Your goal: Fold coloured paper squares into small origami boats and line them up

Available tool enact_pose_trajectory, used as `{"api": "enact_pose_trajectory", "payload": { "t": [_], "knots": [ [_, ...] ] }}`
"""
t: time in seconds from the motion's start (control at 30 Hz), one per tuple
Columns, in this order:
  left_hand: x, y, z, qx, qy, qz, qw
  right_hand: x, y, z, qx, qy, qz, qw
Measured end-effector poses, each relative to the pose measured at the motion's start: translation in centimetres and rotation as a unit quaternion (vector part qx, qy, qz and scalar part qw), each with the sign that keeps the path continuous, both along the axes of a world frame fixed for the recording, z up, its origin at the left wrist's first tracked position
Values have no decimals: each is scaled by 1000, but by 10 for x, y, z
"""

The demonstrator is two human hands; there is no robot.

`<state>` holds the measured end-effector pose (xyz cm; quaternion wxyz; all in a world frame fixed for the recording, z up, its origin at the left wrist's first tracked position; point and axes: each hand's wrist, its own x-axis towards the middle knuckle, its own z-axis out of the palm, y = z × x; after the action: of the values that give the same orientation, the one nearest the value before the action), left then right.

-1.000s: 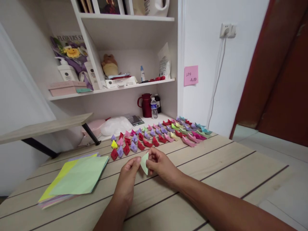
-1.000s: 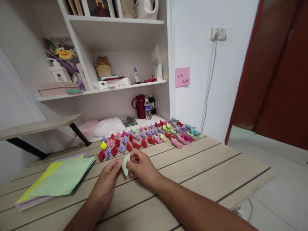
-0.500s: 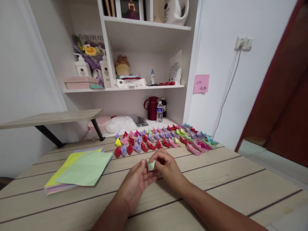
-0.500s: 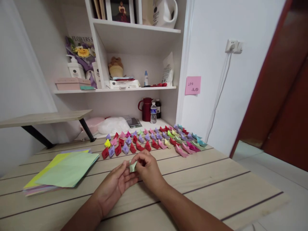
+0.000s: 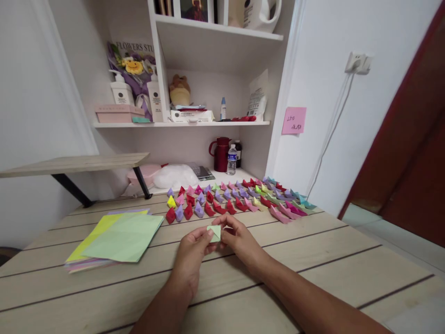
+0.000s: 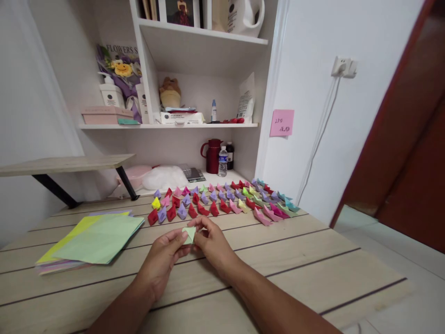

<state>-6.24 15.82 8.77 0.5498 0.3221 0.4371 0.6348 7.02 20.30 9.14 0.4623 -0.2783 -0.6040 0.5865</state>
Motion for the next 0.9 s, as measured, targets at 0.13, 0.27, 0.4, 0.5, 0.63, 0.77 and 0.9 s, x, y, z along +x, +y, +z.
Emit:
{"api": "enact_pose_trajectory", "payload": {
  "t": [0.13,0.27,0.4,0.5,0.63,0.77,0.9],
  "knots": [
    [-5,2,1,-3,-7,24,1000,0,-2,4,-24,15,3,1000],
    [-7,2,1,-8,-6,33,999,0,1,0,-56,-13,9,998],
    [-6,1,-1,-6,7,35,999,-1,3,-4,-56,-37,37,997],
    [-6,2,-2,-3,14,35,999,-2,3,-7,-38,-42,62,997],
    [-9,3,-1,-6,14,16,1000,-2,3,-8,-25,-34,82,996],
    [-13,3,2,-13,0,-31,999,1,3,-4,-17,-22,107,994],
    [-13,3,4,-16,-21,-78,997,6,3,0,-17,-9,126,992]
  ]
}}
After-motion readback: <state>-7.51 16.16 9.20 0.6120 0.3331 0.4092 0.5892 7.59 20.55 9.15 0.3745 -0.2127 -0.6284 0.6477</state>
